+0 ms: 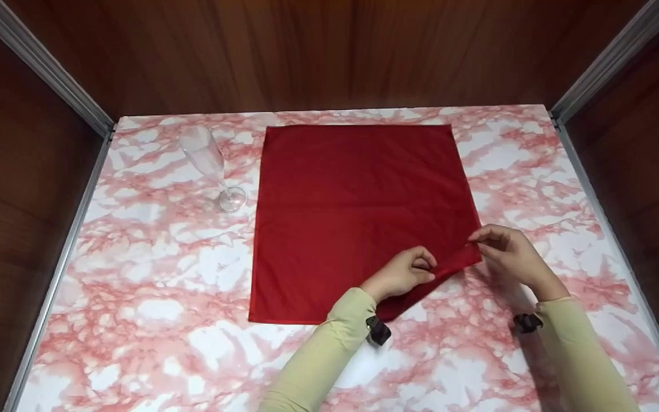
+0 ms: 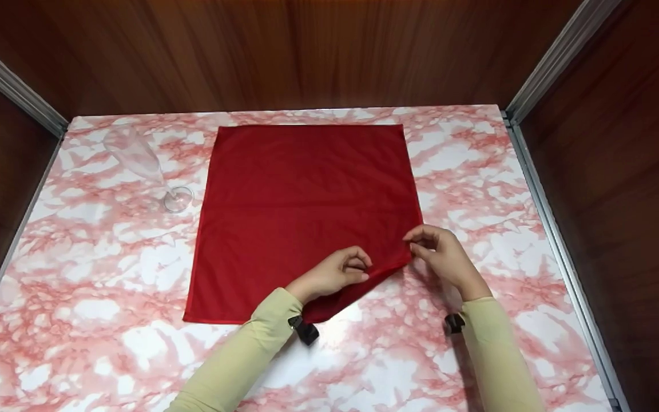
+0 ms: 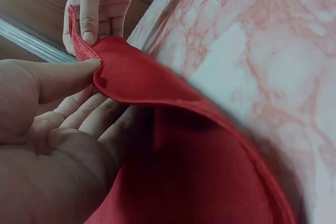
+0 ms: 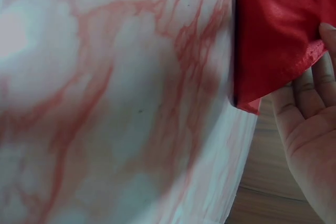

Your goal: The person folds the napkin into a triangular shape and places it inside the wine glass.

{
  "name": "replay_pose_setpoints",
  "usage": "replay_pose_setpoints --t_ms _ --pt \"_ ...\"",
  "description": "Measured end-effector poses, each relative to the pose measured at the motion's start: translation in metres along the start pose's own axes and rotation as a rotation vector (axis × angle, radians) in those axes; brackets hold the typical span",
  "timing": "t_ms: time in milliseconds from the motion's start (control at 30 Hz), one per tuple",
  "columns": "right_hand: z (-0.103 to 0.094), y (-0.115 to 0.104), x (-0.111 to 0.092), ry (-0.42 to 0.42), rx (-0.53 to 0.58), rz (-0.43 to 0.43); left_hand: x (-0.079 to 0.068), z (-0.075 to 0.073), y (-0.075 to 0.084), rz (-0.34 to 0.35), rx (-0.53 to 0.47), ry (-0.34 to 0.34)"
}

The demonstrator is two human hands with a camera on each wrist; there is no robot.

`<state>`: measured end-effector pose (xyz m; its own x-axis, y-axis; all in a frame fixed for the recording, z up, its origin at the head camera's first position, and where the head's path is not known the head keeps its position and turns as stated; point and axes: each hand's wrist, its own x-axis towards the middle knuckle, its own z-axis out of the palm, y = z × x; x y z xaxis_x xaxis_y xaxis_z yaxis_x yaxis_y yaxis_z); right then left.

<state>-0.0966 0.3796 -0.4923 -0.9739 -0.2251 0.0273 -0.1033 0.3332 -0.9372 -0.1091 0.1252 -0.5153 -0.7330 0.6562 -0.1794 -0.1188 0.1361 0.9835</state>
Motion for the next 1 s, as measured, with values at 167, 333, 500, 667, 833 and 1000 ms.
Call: replay_pose_setpoints --t_ms 167,333,500,667,833,1000 --pt "0.002 0.001 0.007 -0.019 0.021 -0.002 -0.001 -0.002 -0.001 -0.011 -0.033 -0.002" --pt "0.004 0.001 0.013 -0.029 0.011 -0.009 -0.001 -0.003 -0.002 -0.014 -0.043 -0.009" --pt "0.007 0.000 0.018 -0.028 0.013 0.006 0.000 -0.004 -0.002 -0.026 -0.070 -0.009" --pt "0.009 -0.002 0.024 -0.027 0.040 0.015 -0.001 -0.005 -0.001 -0.043 -0.046 0.023" --pt "0.011 -0.002 0.030 -0.025 0.032 0.006 -0.003 -0.004 0.001 -0.087 -0.035 0.093" --pt "0.013 -0.007 0.038 -0.031 0.002 -0.001 -0.002 -0.005 0.000 -0.067 -0.102 0.155"
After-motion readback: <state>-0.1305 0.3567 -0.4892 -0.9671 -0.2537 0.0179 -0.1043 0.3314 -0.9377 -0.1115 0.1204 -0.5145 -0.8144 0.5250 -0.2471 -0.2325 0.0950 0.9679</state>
